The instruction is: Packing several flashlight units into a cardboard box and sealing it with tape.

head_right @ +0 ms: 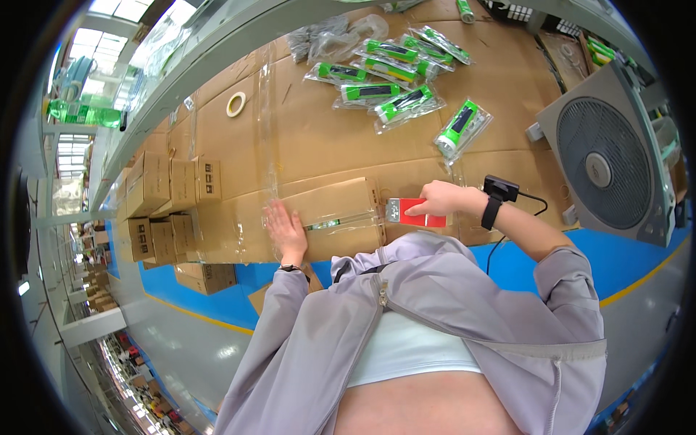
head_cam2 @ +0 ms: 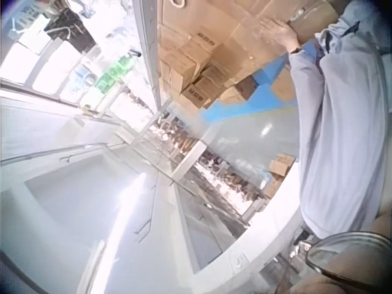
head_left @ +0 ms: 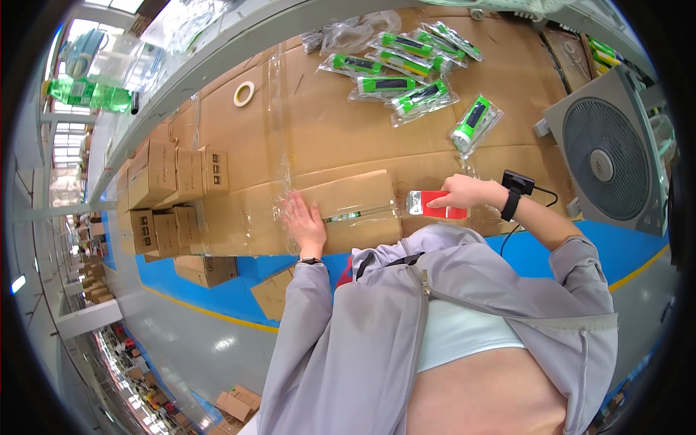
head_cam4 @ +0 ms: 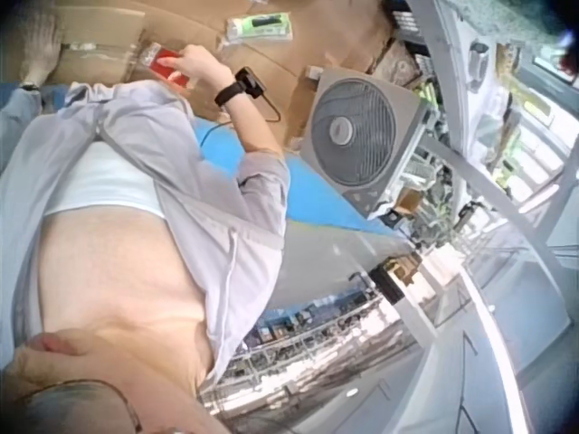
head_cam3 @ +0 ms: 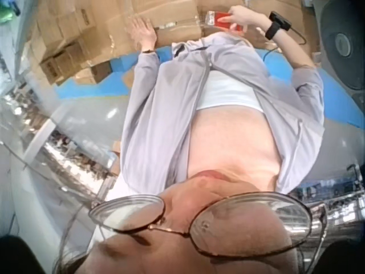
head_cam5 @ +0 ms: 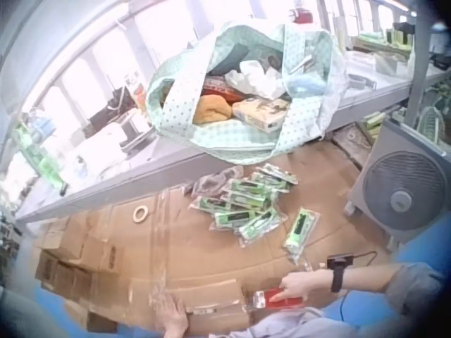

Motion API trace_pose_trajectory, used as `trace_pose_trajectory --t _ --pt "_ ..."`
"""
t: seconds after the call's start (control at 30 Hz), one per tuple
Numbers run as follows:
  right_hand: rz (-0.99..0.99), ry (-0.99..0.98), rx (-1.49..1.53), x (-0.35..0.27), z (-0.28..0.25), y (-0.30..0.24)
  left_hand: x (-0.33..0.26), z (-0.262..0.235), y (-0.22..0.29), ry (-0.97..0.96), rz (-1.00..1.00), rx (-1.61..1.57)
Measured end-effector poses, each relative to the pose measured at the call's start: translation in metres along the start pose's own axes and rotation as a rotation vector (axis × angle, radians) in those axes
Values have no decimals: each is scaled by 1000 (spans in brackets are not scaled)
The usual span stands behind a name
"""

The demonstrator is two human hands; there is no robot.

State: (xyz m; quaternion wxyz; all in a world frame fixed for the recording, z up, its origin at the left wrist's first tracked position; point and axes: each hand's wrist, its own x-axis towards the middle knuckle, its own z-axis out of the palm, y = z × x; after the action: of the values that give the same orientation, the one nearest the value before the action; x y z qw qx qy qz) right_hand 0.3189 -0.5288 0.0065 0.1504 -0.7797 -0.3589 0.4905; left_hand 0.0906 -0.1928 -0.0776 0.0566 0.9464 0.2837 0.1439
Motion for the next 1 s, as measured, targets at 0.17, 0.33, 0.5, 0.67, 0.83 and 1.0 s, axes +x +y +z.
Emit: trace_pose_trajectory --t 0.17,0.33,0.5,0.67,0.83,1.0 --pt "-13 -38 16 10 2 2 -1 10 90 -199 372 91" --pt "-9 -37 -63 4 -6 3 0 8 145 -296 501 -84" --pt "-26 -17 -120 -7 -12 -5 2 6 145 -308 514 -87" --pt "35 -40 -61 -17 -16 -4 1 4 143 -300 510 -101" --pt "54 -78 12 -33 -32 2 3 8 144 -278 535 -87" --pt "72 -59 -186 -11 -18 -6 1 6 143 -281 529 -94"
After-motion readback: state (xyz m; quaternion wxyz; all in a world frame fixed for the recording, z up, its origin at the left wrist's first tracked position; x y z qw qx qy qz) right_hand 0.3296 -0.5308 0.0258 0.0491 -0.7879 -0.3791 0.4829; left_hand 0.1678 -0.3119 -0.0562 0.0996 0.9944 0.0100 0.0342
